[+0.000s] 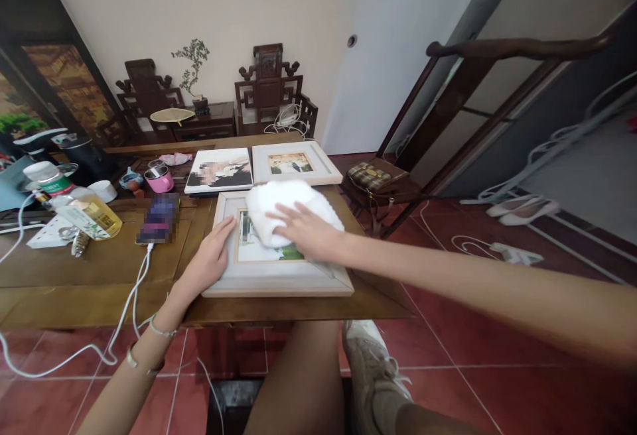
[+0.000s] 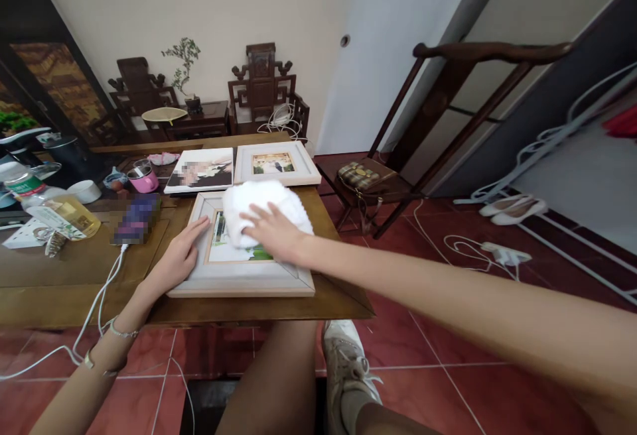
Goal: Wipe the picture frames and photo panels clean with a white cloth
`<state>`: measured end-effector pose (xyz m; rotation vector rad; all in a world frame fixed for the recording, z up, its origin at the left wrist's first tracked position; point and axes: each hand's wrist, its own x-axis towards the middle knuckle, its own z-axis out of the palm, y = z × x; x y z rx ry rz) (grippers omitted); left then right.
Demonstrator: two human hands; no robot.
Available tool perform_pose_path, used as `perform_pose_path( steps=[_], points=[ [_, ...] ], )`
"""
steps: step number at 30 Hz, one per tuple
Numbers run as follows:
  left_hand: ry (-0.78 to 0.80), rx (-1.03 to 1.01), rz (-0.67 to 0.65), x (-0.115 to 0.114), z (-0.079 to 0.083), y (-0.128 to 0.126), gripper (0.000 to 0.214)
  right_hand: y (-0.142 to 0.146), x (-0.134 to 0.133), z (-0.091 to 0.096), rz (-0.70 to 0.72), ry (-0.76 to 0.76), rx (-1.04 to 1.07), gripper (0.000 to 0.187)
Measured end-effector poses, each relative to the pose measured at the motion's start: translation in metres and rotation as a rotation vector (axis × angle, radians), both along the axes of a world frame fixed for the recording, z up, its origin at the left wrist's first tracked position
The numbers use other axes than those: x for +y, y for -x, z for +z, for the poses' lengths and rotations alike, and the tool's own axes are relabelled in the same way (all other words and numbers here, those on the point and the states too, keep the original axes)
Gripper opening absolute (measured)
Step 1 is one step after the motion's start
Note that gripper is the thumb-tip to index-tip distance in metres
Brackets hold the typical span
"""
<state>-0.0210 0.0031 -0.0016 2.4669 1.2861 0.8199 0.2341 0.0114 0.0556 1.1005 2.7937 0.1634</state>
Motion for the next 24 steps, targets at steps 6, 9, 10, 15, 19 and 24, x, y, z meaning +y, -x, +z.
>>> perform_pose_path(
  steps=[6,9,10,15,19,24],
  points=[
    [0.013,0.009,0.008,-0.004,0.005,-0.002,0.061,-0.012,0.034,-0.004,-0.100,-0.098,-0.078,0.059],
    [0.012,0.006,0.029,-0.006,0.007,-0.004,0.060,0.005,0.001,0.004,-0.116,-0.010,-0.082,0.057],
    [0.009,0.005,0.036,-0.006,0.007,-0.005,0.060,0.013,-0.014,0.008,-0.113,0.033,-0.075,0.055],
    [-0.011,-0.012,0.068,-0.005,0.006,-0.006,0.056,0.053,-0.070,0.024,0.016,0.209,-0.023,0.039],
    [-0.039,-0.065,0.108,0.000,0.006,-0.003,0.041,0.064,-0.075,0.018,0.123,0.153,0.049,0.040],
    [-0.063,-0.078,0.087,0.001,0.003,0.000,0.046,0.039,-0.073,0.037,0.000,0.248,-0.087,0.028]
  ],
)
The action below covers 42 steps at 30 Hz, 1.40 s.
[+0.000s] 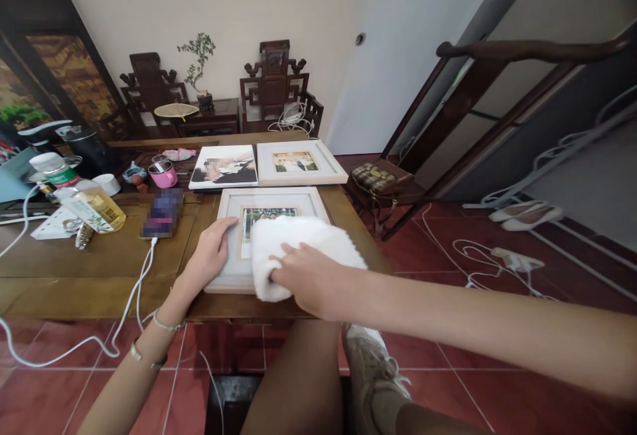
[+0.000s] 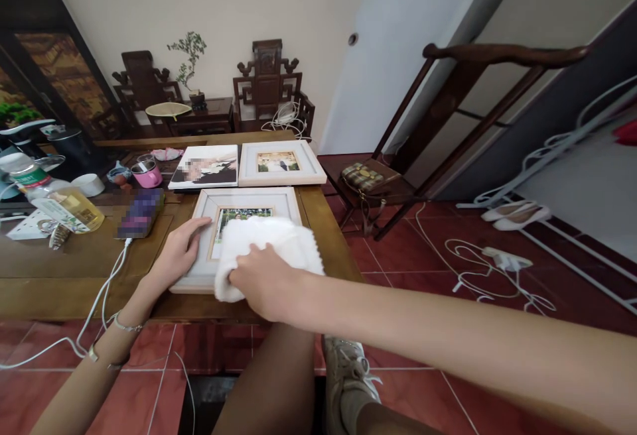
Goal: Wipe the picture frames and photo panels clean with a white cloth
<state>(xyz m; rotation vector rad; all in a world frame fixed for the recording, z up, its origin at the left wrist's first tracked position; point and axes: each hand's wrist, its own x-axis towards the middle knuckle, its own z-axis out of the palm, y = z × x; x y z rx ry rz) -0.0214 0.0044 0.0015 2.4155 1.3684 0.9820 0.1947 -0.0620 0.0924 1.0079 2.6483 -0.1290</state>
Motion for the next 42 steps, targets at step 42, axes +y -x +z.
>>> perform_pose_path(
  steps=[42],
  points=[
    [0.037,0.101,-0.086,0.002,-0.006,0.004,0.062,-0.049,0.105,-0.035,-0.157,-0.317,-0.001,0.067]
  ],
)
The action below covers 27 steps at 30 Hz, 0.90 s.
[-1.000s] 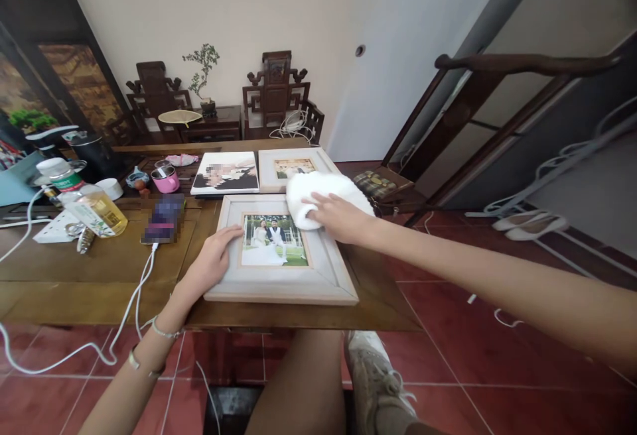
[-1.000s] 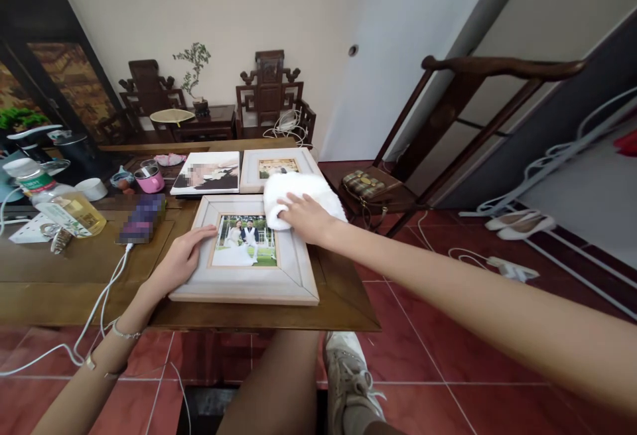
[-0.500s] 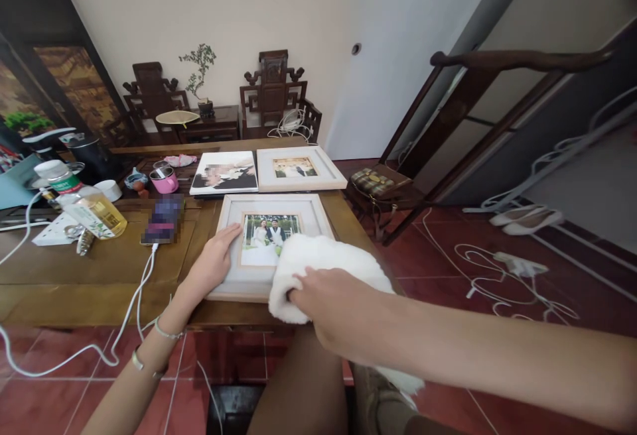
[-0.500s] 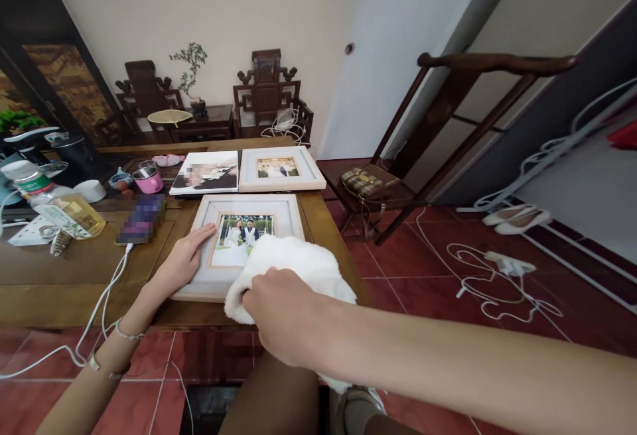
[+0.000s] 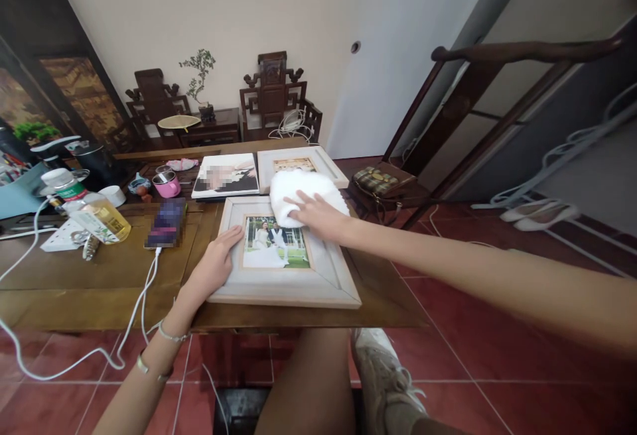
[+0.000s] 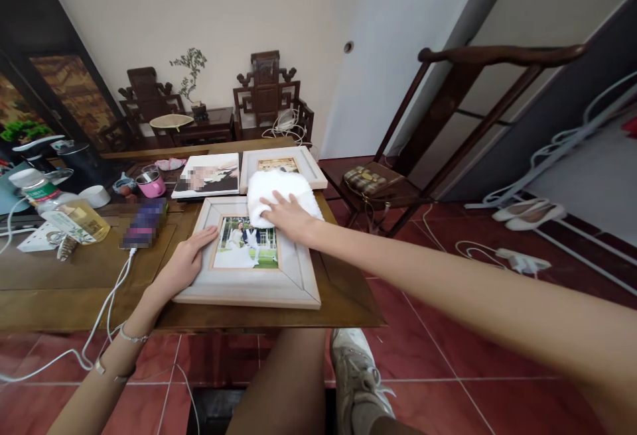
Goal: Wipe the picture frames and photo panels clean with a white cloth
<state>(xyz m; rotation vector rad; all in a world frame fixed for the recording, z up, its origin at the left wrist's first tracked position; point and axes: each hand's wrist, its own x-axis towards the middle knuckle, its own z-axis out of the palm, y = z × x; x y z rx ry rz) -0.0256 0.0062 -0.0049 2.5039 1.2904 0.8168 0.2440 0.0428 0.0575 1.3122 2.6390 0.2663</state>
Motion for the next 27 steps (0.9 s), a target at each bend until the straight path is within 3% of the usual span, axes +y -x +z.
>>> perform_pose_path(
  steps=[3,6,9,12,15,19,24,27],
  points=[
    [-0.010,-0.014,0.011,0.001,-0.002,-0.001,0.059,0.015,-0.030,0.006,-0.067,0.099,-0.030,0.064],
    [-0.012,-0.006,0.020,0.001,-0.003,-0.002,0.059,0.037,-0.079,0.022,-0.095,0.252,-0.017,0.055],
    [0.007,-0.004,0.034,-0.001,-0.001,-0.003,0.059,0.055,-0.124,0.040,-0.003,0.389,0.010,0.046],
    [0.023,-0.004,0.034,-0.002,-0.001,-0.004,0.058,0.061,-0.145,0.045,0.106,0.416,0.033,0.046],
    [0.010,-0.001,0.034,-0.002,-0.002,-0.003,0.057,0.053,-0.132,0.030,0.141,0.345,0.081,0.057],
    [-0.002,0.001,0.037,-0.001,-0.003,-0.002,0.056,0.028,-0.075,0.008,0.082,0.154,0.069,0.070],
    [0.010,-0.009,0.049,-0.003,0.002,-0.003,0.048,0.002,-0.004,0.008,0.047,-0.089,0.013,0.076],
    [0.001,-0.011,0.049,-0.004,0.004,-0.004,0.047,-0.003,0.005,0.004,0.077,-0.048,-0.064,0.074]
  ],
)
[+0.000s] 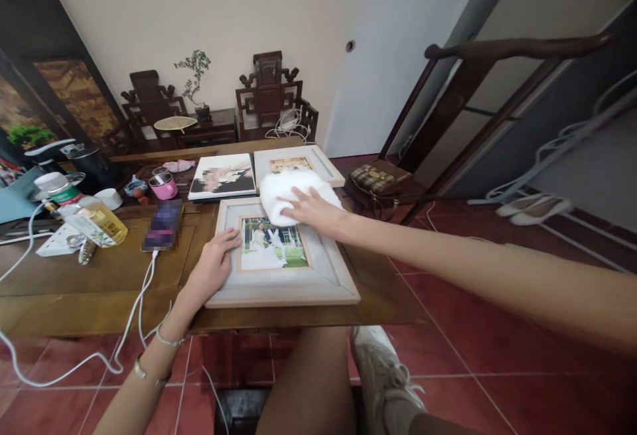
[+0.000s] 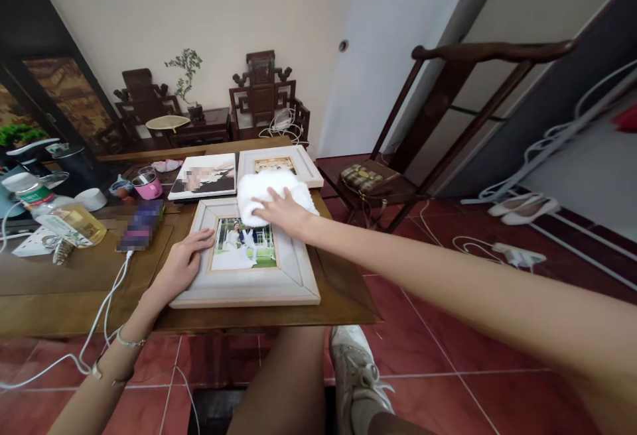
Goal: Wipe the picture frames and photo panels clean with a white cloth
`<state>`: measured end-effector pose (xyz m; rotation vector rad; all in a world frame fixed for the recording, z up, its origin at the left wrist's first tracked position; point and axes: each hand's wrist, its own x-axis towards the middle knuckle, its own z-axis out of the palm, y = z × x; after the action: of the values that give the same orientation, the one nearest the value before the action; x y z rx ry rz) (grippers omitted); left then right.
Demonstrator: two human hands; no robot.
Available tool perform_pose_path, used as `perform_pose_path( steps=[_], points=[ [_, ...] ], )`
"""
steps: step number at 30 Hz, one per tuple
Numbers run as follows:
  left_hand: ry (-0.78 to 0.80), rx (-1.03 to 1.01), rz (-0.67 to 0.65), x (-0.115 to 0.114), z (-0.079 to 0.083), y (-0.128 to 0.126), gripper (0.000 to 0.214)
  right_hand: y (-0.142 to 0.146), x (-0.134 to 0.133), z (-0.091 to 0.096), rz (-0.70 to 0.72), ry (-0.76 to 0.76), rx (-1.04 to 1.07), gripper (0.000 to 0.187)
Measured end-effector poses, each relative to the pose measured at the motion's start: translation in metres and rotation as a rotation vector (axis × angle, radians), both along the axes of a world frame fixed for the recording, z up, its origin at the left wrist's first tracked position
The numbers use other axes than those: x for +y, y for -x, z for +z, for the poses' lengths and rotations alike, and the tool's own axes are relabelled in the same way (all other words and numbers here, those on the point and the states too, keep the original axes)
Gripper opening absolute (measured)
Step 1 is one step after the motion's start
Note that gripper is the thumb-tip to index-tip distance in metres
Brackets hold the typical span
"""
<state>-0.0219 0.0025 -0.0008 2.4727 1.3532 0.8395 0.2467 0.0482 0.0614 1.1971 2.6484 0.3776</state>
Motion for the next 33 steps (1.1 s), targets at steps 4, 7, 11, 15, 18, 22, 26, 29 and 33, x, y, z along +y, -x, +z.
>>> perform_pose_path(
  steps=[4,7,11,15,18,22,26,29,33],
  points=[
    [-0.007,0.016,0.018,-0.002,0.002,-0.001,0.052,0.008,-0.034,-0.005,-0.024,0.112,-0.005,0.070],
    [-0.009,0.013,0.029,-0.003,0.002,-0.002,0.052,0.023,-0.080,0.006,-0.042,0.253,0.032,0.068],
    [0.001,0.011,0.047,-0.004,0.001,-0.003,0.050,0.039,-0.130,0.025,-0.021,0.428,0.075,0.064],
    [0.027,0.034,0.026,-0.002,0.000,-0.003,0.053,0.040,-0.134,0.024,0.017,0.451,0.125,0.065],
    [0.063,0.065,0.019,-0.002,-0.001,-0.002,0.057,0.031,-0.105,0.012,0.006,0.323,0.129,0.069],
    [0.099,0.110,0.052,-0.004,0.000,-0.002,0.059,0.013,-0.046,-0.007,-0.056,0.111,0.059,0.070],
    [0.090,0.115,0.068,-0.004,0.000,-0.003,0.060,0.006,-0.019,-0.013,-0.050,0.030,0.015,0.064],
    [0.079,0.116,0.071,-0.003,0.000,-0.004,0.058,0.020,-0.041,-0.002,-0.149,0.117,0.020,0.062],
    [0.086,0.129,0.079,-0.003,-0.001,-0.004,0.059,0.049,-0.101,0.035,-0.209,0.395,0.012,0.058]
  ],
)
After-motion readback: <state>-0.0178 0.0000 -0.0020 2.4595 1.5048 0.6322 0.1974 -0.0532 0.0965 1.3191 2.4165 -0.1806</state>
